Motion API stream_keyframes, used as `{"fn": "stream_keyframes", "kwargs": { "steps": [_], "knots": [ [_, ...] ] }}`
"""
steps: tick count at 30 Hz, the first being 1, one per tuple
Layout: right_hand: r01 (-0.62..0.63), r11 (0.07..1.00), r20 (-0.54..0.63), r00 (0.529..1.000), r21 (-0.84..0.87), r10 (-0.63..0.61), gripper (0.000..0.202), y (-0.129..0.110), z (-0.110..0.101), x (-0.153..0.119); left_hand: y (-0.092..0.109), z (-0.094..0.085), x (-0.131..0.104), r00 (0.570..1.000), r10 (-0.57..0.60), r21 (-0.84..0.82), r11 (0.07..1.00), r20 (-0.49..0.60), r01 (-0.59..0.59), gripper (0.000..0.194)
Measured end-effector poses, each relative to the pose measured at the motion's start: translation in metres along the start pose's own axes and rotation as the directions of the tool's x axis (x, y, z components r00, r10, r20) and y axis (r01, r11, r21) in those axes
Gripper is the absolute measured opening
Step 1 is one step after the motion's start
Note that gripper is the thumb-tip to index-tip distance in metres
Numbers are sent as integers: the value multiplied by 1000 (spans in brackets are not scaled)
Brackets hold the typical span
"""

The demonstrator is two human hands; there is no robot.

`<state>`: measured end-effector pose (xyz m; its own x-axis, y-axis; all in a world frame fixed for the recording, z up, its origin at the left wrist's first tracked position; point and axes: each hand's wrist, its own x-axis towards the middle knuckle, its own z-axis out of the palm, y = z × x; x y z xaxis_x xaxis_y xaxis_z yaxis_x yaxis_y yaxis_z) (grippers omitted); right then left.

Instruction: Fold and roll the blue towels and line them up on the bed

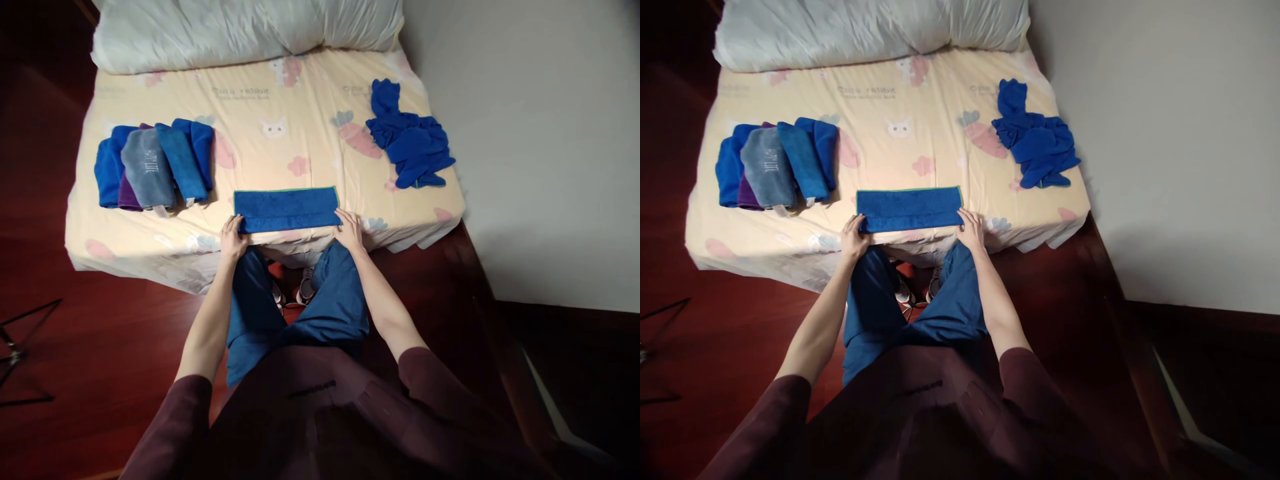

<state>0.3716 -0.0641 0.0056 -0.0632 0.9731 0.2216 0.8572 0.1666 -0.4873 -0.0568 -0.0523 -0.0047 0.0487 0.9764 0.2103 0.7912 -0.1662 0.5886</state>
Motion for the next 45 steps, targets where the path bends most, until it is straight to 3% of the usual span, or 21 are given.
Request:
{"fn": "stream_keyframes", "kwargs": {
  "steps": [8,13,20,26,33,40,45],
  "knots": [
    [-43,999,-9,999,24,43,55,0,5,9,0,0,2,995,16,-26,999,-98,-19,61],
    [-25,998,-51,998,49,27,51,3,6,8,5,-6,-1,994,17,-46,999,-104,-22,57],
    [-87,995,-97,991,38,91,42,4,6,5,3,-6,-3,980,-129,-27,992,-154,127,43],
    [-153,988,-128,980,0,152,33,2,6,6,4,-5,-4,964,-188,8,981,-190,193,45],
    [-196,980,-201,960,20,196,38,1,9,6,16,-8,-5,942,-232,13,970,-244,242,45],
    [-222,973,-157,961,54,228,40,3,11,7,18,-5,-6,946,-235,33,968,-222,248,48],
    [-234,972,-201,952,16,232,39,7,16,8,18,-4,-6,945,-244,48,964,-215,260,48]
  ]
}}
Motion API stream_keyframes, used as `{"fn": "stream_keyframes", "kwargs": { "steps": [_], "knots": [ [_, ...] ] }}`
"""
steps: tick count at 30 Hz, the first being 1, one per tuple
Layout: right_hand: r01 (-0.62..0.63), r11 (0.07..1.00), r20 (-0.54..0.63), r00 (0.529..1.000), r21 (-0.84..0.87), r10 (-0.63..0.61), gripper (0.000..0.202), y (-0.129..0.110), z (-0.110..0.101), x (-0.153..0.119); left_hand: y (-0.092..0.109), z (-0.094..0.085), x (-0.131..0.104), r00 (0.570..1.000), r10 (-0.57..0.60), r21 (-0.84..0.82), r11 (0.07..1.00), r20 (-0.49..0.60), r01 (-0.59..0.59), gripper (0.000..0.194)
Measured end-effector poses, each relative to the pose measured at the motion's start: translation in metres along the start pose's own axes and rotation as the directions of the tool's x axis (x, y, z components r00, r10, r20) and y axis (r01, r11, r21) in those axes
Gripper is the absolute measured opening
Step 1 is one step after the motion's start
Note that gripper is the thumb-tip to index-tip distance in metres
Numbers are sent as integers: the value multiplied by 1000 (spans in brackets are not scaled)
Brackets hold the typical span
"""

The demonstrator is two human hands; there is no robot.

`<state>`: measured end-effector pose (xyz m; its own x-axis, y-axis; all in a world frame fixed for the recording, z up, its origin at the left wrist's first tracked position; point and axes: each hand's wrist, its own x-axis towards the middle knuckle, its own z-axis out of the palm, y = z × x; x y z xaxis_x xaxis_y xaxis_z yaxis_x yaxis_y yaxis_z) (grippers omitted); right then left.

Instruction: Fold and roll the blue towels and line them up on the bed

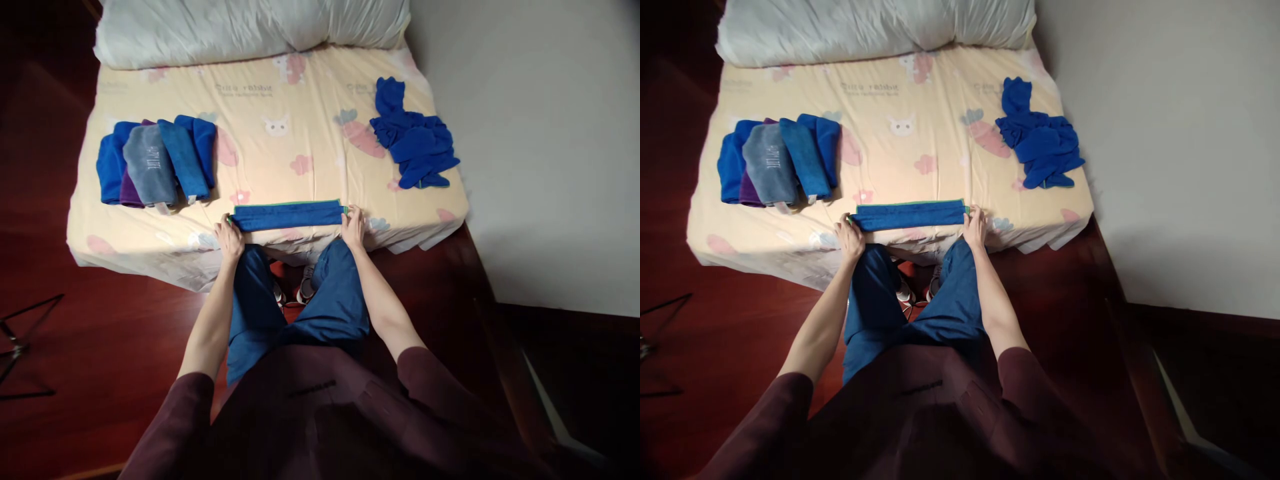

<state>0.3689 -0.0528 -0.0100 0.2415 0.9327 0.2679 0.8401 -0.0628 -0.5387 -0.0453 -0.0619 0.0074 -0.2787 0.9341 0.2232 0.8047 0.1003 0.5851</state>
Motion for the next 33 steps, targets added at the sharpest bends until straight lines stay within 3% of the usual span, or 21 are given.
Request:
{"fn": "stream_keyframes", "kwargs": {
  "steps": [15,21,30,33],
  "knots": [
    [-65,997,10,998,-37,66,34,-2,4,0,4,0,-1,998,-47,28,999,52,46,49],
    [-84,994,30,996,-65,86,36,-7,3,0,4,2,-1,999,-44,69,997,-17,46,43],
    [57,992,-9,998,-115,-59,35,-7,-8,-4,-2,-1,1,999,-27,62,998,-39,29,35],
    [141,981,41,990,-132,-136,39,-8,-14,-6,-4,-5,2,999,16,31,999,-35,-15,35]
  ]
}}
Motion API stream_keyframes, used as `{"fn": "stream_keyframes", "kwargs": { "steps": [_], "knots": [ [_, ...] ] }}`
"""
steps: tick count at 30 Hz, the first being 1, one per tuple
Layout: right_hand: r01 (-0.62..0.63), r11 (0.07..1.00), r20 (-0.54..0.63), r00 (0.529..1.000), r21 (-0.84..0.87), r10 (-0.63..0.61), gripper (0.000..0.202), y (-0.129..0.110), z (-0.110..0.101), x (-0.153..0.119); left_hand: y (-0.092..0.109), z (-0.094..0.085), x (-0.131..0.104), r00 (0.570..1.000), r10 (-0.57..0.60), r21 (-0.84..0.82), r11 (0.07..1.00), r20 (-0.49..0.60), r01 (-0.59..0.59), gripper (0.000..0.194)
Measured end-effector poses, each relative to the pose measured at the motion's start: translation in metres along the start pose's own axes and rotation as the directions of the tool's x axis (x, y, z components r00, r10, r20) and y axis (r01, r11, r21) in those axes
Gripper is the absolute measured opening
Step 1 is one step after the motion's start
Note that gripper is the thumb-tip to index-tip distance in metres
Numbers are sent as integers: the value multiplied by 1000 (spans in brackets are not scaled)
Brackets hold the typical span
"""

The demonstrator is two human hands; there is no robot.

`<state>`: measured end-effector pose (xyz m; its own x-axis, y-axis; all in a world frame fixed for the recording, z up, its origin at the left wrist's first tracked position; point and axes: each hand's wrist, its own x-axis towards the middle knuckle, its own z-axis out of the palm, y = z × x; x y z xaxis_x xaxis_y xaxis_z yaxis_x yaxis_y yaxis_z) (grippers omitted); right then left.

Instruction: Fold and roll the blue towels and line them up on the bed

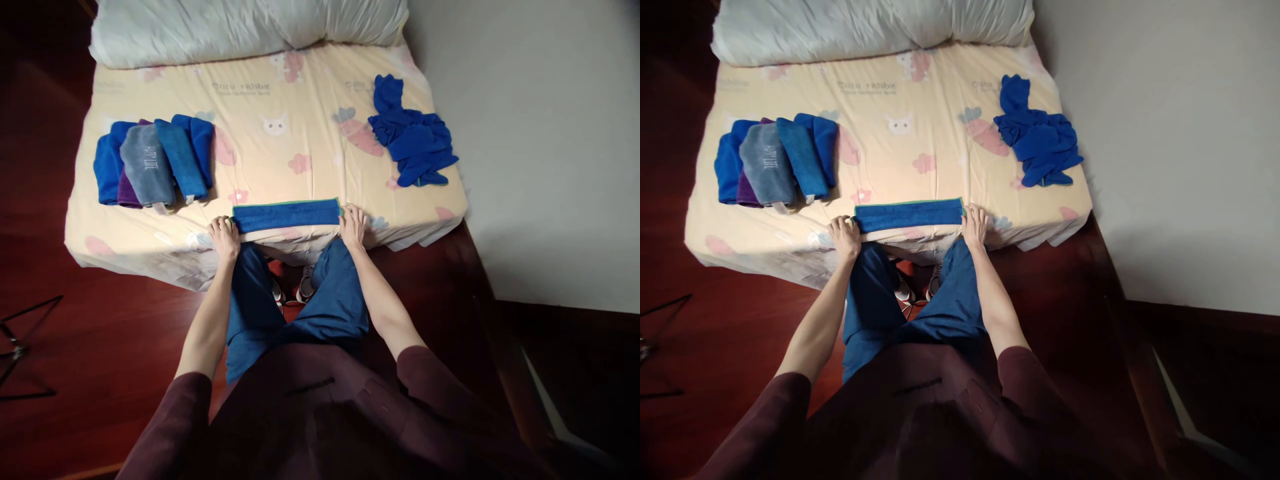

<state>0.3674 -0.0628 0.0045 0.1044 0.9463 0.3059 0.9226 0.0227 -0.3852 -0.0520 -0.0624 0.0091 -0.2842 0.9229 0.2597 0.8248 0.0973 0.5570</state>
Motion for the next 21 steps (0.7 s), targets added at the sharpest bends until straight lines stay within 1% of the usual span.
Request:
{"fn": "stream_keyframes", "kwargs": {
  "steps": [3,5,10,14,16,21],
  "knots": [
    [91,995,71,993,35,-93,47,-2,-4,0,0,-2,1,995,84,-51,995,58,-81,34],
    [118,990,106,986,71,-125,51,-2,-4,1,-1,-2,1,988,122,-64,991,97,-116,36],
    [104,987,155,980,121,-123,50,0,-3,1,-4,-2,1,979,138,-65,989,152,-129,42],
    [114,985,173,976,130,-135,57,2,-2,0,-9,-2,2,965,163,-80,986,208,-149,61],
    [107,986,177,976,128,-129,57,3,-2,1,-11,0,3,958,172,-83,984,230,-157,67],
    [106,986,184,974,132,-130,52,2,1,5,-16,5,6,954,183,-124,980,239,-157,71]
  ]
}}
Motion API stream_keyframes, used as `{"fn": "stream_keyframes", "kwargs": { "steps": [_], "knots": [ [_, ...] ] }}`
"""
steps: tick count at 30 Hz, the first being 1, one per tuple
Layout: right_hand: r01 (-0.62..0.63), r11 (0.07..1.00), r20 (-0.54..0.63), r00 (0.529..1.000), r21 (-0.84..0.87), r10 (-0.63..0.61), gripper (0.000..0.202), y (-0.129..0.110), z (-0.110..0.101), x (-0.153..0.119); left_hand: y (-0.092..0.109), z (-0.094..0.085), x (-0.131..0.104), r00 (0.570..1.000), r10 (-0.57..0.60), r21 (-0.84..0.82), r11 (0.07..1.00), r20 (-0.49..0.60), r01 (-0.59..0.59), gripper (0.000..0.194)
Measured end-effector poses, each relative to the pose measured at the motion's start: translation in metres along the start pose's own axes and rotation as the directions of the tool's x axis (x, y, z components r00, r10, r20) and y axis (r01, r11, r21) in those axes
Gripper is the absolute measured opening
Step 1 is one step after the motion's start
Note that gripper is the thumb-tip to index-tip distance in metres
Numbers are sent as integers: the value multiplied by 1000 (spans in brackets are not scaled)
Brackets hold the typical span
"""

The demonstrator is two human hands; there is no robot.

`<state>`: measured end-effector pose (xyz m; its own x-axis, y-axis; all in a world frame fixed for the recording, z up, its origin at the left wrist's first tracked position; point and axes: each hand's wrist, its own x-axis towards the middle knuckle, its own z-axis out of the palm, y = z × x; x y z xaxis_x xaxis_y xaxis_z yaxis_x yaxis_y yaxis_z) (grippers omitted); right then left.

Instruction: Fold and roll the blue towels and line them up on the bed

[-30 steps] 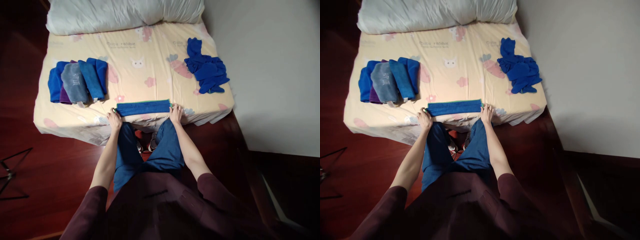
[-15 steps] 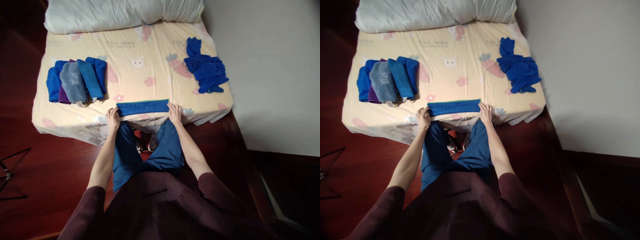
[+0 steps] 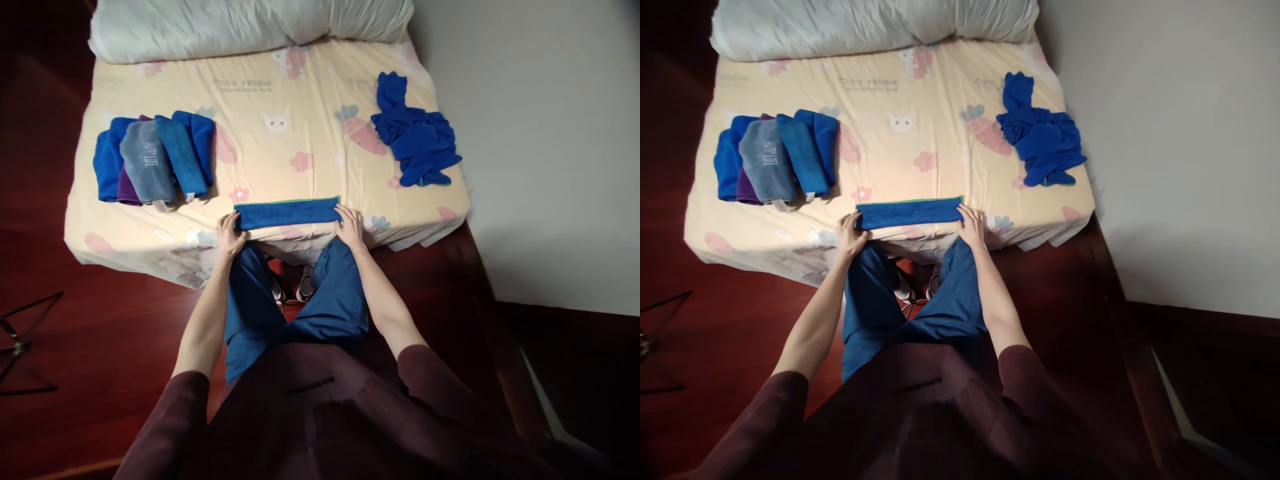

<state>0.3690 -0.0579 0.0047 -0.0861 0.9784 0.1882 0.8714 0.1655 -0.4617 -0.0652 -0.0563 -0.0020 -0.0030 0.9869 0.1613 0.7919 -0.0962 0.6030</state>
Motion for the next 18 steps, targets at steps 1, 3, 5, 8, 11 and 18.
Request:
{"fn": "stream_keyframes", "kwargs": {
  "steps": [1,3,5,8,11,18],
  "knots": [
    [3,1000,-6,1000,0,-3,52,-1,0,1,-1,1,1,1000,3,-13,1000,-4,-3,72],
    [2,1000,-21,1000,-5,-2,52,-2,1,1,-4,1,2,1000,8,-39,999,-12,-8,72],
    [-7,1000,-37,999,-13,7,52,-4,1,2,-7,2,3,1000,14,-61,998,-24,-15,73],
    [-21,999,-60,998,-26,19,55,-5,1,2,-11,4,4,998,35,-83,996,-58,-40,72],
    [-24,999,-80,997,-23,22,55,-4,3,3,-13,4,5,996,50,-95,994,-76,-57,74],
    [-37,998,-115,992,55,43,53,-1,4,6,-7,1,3,993,53,-105,992,-107,-64,70]
  ]
}}
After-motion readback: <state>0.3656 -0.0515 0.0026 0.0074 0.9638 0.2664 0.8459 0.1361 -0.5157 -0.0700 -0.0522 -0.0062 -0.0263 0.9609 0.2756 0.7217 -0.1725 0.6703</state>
